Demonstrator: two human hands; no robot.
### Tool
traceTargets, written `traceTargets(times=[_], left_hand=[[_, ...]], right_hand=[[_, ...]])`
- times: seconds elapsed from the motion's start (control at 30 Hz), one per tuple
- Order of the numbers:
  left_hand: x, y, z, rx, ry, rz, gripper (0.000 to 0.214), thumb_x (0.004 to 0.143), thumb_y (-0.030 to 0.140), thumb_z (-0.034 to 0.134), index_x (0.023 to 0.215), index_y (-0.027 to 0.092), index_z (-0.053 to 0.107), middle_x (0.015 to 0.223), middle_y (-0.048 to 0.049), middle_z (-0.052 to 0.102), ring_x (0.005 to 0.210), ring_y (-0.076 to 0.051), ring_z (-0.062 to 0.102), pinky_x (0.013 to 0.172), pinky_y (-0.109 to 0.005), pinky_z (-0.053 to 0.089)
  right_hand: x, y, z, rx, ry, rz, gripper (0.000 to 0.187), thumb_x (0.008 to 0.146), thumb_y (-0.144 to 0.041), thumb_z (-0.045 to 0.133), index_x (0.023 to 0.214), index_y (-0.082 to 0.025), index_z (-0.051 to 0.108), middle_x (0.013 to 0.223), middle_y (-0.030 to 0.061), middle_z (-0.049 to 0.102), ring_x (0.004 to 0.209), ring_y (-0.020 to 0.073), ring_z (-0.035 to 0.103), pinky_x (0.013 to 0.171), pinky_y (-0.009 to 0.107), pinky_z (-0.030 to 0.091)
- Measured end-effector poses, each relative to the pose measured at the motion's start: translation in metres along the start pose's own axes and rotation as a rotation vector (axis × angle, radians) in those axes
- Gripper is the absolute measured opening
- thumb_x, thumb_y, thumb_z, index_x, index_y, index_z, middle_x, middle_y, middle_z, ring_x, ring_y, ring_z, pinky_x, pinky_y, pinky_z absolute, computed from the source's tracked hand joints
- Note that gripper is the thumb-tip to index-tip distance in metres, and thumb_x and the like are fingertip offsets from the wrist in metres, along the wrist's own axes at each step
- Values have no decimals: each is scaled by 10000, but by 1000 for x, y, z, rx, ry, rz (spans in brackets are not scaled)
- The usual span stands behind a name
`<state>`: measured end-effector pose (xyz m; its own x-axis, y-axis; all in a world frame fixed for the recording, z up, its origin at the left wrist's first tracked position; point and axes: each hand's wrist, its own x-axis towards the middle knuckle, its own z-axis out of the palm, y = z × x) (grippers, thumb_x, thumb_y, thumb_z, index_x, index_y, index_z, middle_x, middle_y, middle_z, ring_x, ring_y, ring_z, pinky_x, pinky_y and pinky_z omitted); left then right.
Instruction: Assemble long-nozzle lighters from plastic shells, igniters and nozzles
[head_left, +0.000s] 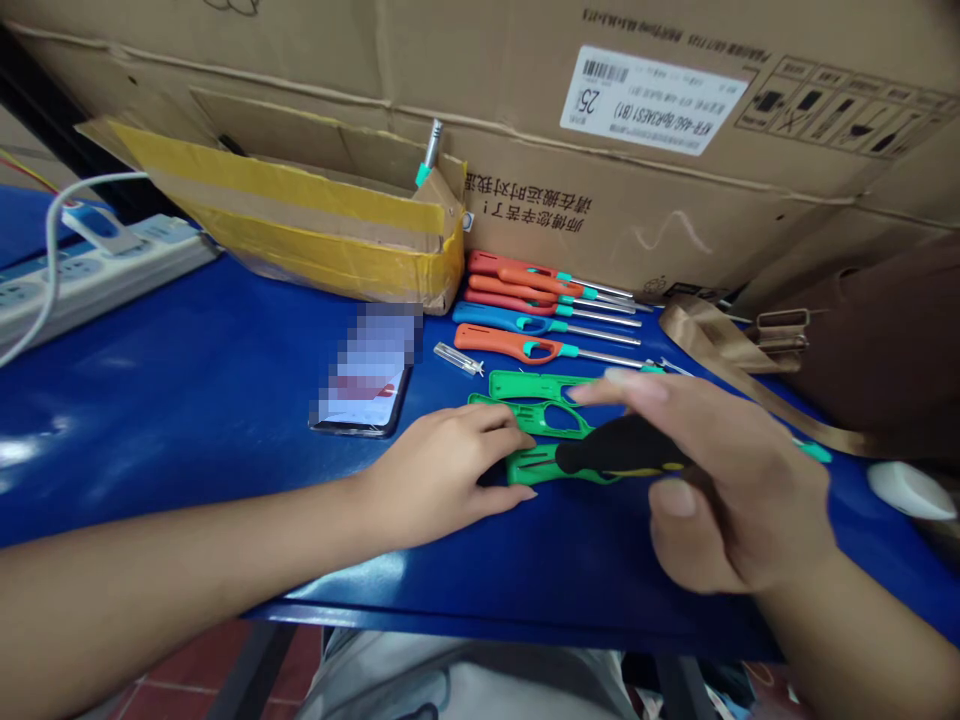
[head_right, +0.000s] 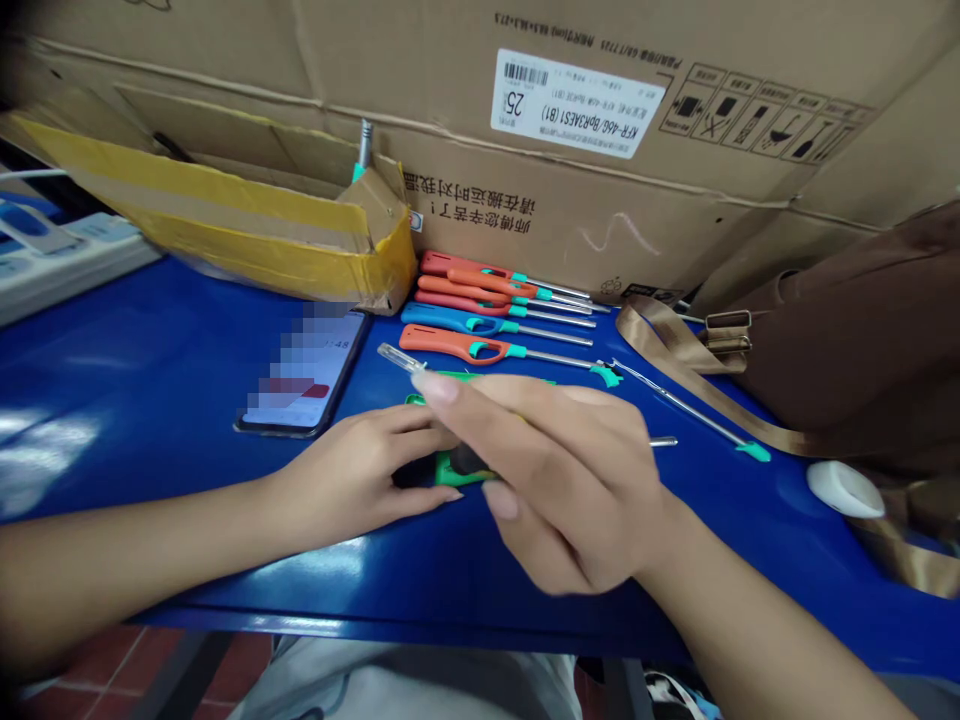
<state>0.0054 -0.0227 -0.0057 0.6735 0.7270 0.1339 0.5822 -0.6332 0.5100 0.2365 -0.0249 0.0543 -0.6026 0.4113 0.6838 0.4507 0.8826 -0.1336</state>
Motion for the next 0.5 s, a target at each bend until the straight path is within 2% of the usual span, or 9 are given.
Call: traceTargets(times=[0.03,0.1,0.17,0.23,0.33,0.4,0.5], left_hand=[[0,0,0,1,3,-1,310,937,384,691,1183,196,679,1138,-58,677,1070,-252,673,900,-370,562],[0,1,0,2,8,-4,301,939,391,688,1168,196,685,1127,-56,676,1045,-245,678,875,-361,565],[0,1,0,0,8,-4,320,944,387,681,1200,195,674,1154,-60,673,1066,-248,674,904,-369,560],[0,1,0,0,3,0,343,949,384,676,1234,194,660,1169,-61,671,1086,-253,669,931,-381,553],[1,1,-1,8,-9,-3,325,945,397,682,1196,192,674,1116,-52,669,1035,-249,676,877,-372,562],[1,2,-1,9,-10,-10,300,944,396,683,1163,191,684,1088,-47,665,997,-240,680,834,-357,563],[1,3,-1,-6,-16,-10,302,954,379,672,1191,192,677,1103,-47,660,1019,-237,678,850,-352,561]], right_hand=[[1,0,1,57,1,-14,429,968,-149,478,1387,-150,571,1174,129,752,1065,258,736,828,389,646],[3,1,2,152,36,-49,473,936,-94,506,1406,-130,542,1160,133,750,1000,243,744,760,364,648],[5,3,2,121,49,-83,417,918,-154,633,1333,-158,595,1001,90,772,820,211,746,646,315,630],[5,5,1,19,29,-113,402,910,-227,703,1301,-175,624,914,64,773,732,197,736,622,302,622],[5,5,2,89,48,-33,447,981,-185,532,1428,-161,549,1154,117,761,950,243,752,784,375,646],[5,4,3,179,52,-3,498,965,-136,487,1462,-159,517,1243,120,735,1013,250,741,815,397,647],[6,5,3,86,69,-70,409,925,-193,645,1333,-191,615,1003,73,789,786,217,751,658,332,642]])
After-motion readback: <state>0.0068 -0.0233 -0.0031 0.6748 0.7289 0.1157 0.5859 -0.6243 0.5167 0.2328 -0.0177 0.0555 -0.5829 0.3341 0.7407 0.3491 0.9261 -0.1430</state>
